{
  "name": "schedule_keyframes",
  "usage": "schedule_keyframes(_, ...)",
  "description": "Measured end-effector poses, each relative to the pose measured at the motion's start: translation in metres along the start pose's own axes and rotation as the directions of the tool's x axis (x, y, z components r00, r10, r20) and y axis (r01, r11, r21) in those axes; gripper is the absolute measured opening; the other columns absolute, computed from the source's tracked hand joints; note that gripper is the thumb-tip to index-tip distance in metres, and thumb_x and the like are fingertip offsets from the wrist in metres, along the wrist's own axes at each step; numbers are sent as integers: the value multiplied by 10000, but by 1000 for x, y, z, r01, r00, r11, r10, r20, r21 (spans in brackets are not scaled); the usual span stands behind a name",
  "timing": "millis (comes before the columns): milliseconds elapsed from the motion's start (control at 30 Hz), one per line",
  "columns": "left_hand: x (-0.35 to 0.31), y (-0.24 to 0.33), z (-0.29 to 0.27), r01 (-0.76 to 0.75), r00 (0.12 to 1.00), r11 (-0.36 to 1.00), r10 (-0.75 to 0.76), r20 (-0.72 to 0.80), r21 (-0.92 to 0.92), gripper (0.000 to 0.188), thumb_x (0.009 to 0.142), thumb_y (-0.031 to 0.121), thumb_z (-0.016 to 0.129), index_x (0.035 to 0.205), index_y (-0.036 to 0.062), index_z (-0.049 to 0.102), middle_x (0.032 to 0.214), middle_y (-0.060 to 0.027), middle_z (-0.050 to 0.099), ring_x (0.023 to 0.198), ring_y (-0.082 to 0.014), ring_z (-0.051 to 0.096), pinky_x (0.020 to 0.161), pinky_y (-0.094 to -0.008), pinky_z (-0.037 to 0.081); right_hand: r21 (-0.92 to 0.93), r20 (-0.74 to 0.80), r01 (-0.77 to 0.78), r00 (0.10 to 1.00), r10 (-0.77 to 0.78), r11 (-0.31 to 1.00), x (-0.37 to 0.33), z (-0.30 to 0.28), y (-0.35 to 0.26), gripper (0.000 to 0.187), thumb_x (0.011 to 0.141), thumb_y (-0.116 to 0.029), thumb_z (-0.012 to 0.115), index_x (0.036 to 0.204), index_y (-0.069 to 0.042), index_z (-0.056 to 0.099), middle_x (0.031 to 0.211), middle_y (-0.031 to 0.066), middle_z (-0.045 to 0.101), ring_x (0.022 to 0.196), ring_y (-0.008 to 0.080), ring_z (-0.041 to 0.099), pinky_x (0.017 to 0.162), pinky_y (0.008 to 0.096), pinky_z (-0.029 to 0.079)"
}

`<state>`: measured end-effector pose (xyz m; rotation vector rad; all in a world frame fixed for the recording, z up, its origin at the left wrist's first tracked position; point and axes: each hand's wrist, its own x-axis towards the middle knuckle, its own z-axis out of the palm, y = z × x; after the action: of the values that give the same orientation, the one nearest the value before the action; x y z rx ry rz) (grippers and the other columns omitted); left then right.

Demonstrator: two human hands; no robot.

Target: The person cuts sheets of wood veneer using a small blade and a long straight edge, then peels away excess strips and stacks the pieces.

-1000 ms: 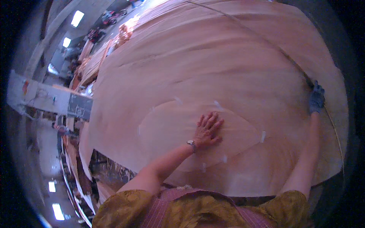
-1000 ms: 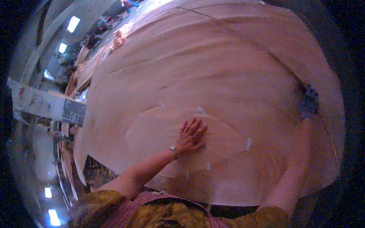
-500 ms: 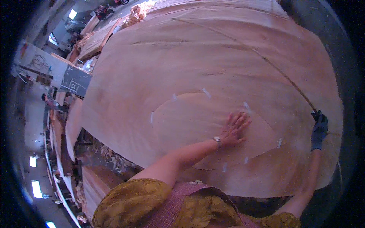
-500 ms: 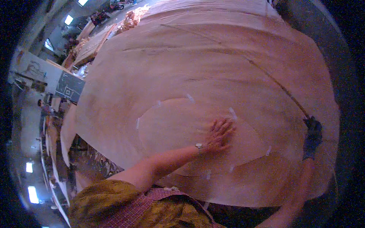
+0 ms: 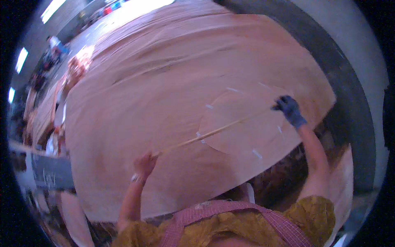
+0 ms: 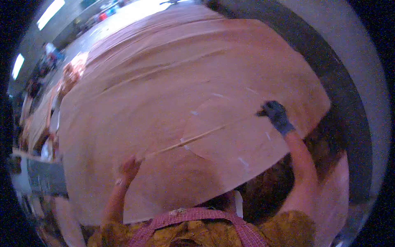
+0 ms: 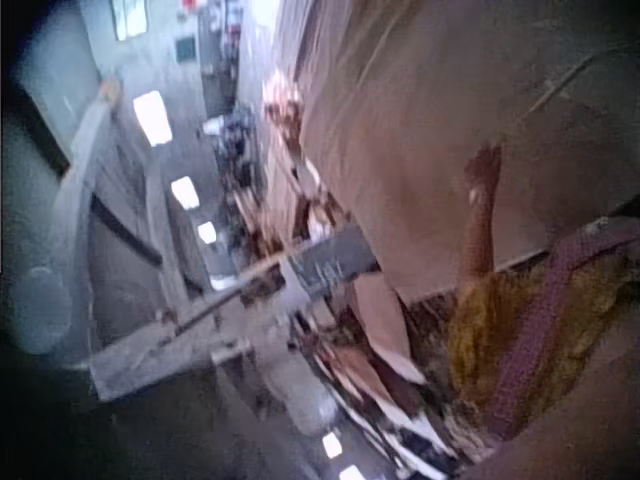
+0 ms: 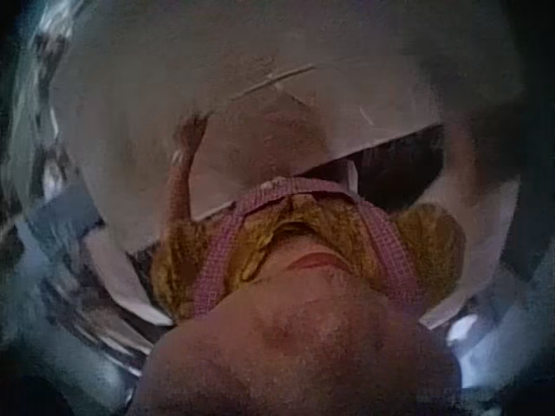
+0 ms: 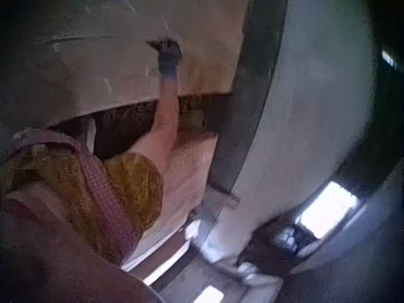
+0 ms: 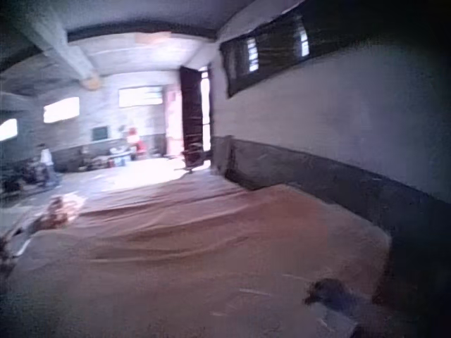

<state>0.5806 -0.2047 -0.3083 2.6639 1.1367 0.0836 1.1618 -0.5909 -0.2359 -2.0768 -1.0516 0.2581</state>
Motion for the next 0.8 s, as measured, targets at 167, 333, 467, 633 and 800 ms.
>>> schedule_keyframes(167,-95,-88,-21,80,992,984,-63,110,-158,402,832,424,686,711,55,582,605,-168,590,578,-365,590,530,-455,434,-765,-148,120,924,-354,632,-37,126,-114,413,871,-179,559,1283,-176,579,1373,192,491,1227,387,501,928,474,476)
schedule_keyframes(333,-123,-92,-19,108,988,972,-83,127,-206,414,860,449,642,747,51,624,612,-161,594,582,-332,599,540,-428,431,-368,-150,205,950,-275,907,-184,308,-189,312,929,-255,571,1208,-117,596,1200,167,613,1137,358,552,872,453,493)
schedule_keyframes(467,-135,-153,-20,197,918,878,-9,397,-437,396,913,449,572,925,68,680,739,-76,659,633,-173,592,563,-334,447,200,14,36,999,-39,979,-308,471,-303,300,966,-197,541,1234,-66,566,1192,150,622,1069,306,614,858,382,514)
schedule_keyframes(633,-128,-115,-45,355,695,487,434,574,-798,381,961,296,529,1225,20,540,956,-30,614,732,-86,519,669,-231,445,922,363,-370,928,85,112,-396,576,-455,389,978,-234,538,1340,-98,496,1301,117,576,1178,266,568,944,425,494)
schedule_keyframes(800,-146,-123,-38,530,644,206,534,548,-823,543,948,255,559,1422,42,400,1142,-71,620,869,-136,553,776,-303,494,956,293,-290,953,80,-51,-442,634,-577,411,996,-367,480,1338,-140,483,1289,104,578,1159,289,566,929,465,494)
